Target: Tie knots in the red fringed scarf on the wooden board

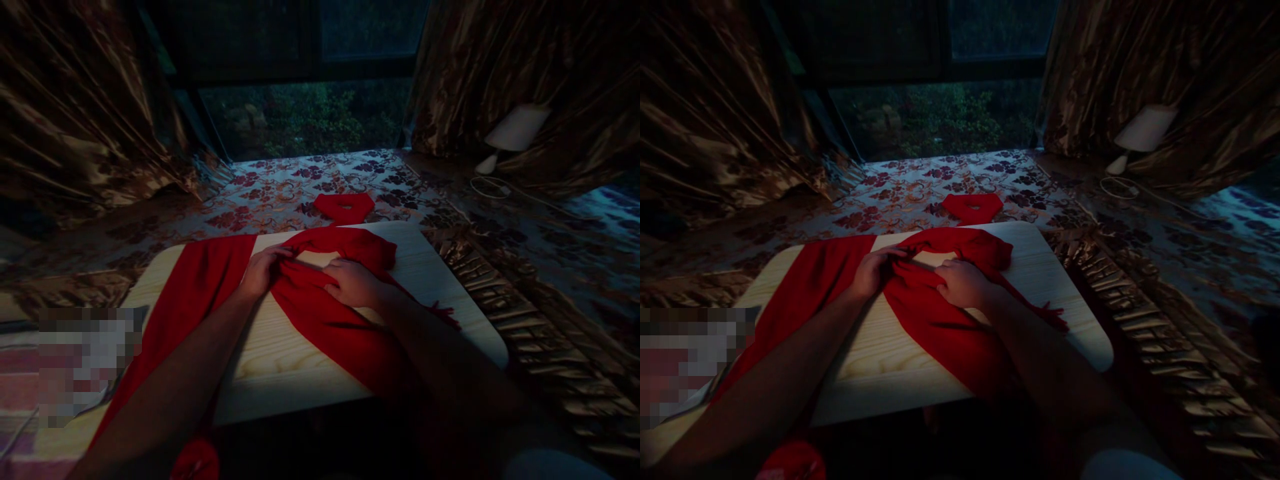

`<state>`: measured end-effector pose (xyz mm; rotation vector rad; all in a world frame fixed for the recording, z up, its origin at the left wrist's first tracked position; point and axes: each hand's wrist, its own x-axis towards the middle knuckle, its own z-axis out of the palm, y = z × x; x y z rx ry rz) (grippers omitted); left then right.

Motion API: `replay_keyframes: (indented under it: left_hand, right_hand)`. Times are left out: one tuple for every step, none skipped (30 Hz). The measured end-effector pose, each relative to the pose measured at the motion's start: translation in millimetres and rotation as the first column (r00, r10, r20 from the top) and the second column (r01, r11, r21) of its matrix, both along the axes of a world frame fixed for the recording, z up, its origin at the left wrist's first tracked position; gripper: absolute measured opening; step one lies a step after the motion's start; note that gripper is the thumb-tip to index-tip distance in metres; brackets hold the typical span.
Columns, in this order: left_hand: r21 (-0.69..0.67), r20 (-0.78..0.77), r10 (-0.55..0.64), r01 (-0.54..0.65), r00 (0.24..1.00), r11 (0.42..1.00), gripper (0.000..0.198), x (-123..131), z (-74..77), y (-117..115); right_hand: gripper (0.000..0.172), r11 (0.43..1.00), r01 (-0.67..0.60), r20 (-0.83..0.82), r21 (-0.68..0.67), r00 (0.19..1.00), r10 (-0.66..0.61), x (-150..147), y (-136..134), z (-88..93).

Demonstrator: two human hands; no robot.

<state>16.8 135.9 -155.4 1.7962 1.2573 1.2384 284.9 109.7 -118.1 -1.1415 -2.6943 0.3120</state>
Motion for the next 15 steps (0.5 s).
replay_keyframes:
  left_hand:
    - [-0.010,0.031,0.006,-0.005,1.000,1.000,0.041,0,-0.2,1]
    - [-0.020,0.057,0.007,-0.006,0.998,1.000,0.042,-1,-0.2,2]
    - [-0.027,0.079,0.007,-0.005,0.997,1.000,0.041,-1,-0.1,4]
    - [-0.033,0.090,0.002,0.001,0.996,0.999,0.042,-1,0.4,4]
    - [-0.038,0.087,-0.005,0.008,0.996,0.999,0.042,0,1.5,4]
    - [-0.036,0.066,0.006,-0.003,0.998,0.999,0.042,0,3.5,3]
    - [-0.015,0.023,0.043,-0.043,0.999,0.999,0.043,2,6.6,-1]
    - [0.035,-0.038,0.103,-0.102,0.994,0.994,0.043,4,10.9,-8]
    - [0.105,-0.111,0.157,-0.146,0.981,0.984,0.043,8,16.4,-18]
    - [0.209,-0.196,0.218,-0.177,0.956,0.962,0.044,13,22.8,-31]
    - [0.293,-0.294,0.175,-0.085,0.940,0.952,0.044,19,29.7,-47]
    - [0.307,-0.413,0.020,0.119,0.911,0.944,0.043,27,36.4,-64]
    - [0.260,-0.514,-0.160,0.331,0.843,0.907,0.044,36,42.4,-82]
    - [0.162,-0.595,-0.319,0.499,0.738,0.851,0.051,46,46.8,-99]
    - [0.072,-0.646,-0.422,0.601,0.636,0.796,0.062,56,49.3,-114]
  right_hand:
    - [0.025,1.000,0.017,0.024,-0.008,1.000,-0.017,-1,0,0.8]
    - [0.026,0.999,0.035,0.043,-0.017,0.998,-0.034,-1,0,2.4]
    - [0.027,0.998,0.056,0.056,-0.028,0.997,-0.054,-1,0,4.5]
    - [0.029,0.996,0.080,0.063,-0.043,0.995,-0.077,-1,-1,7.0]
    - [0.031,0.993,0.105,0.063,-0.061,0.993,-0.102,0,-2,9.4]
    - [0.032,0.989,0.127,0.058,-0.078,0.991,-0.123,0,-2,11.4]
    - [0.033,0.985,0.142,0.048,-0.094,0.989,-0.138,1,-3,12.8]
    - [0.034,0.984,0.144,0.036,-0.106,0.989,-0.141,1,-3,13.2]
    - [0.033,0.984,0.139,0.022,-0.110,0.990,-0.137,1,-3,12.8]
    - [0.033,0.986,0.128,0.010,-0.108,0.992,-0.128,2,-2,11.7]
    - [0.032,0.988,0.118,0.000,-0.101,0.993,-0.119,2,-2,10.2]
    - [0.030,0.990,0.109,-0.006,-0.094,0.994,-0.110,2,-1,8.5]
    - [0.028,0.991,0.105,-0.008,-0.085,0.994,-0.106,2,0,6.9]
    - [0.026,0.992,0.103,-0.006,-0.079,0.995,-0.104,3,0,5.8]
    - [0.024,0.992,0.104,-0.004,-0.073,0.994,-0.105,3,1,5.2]
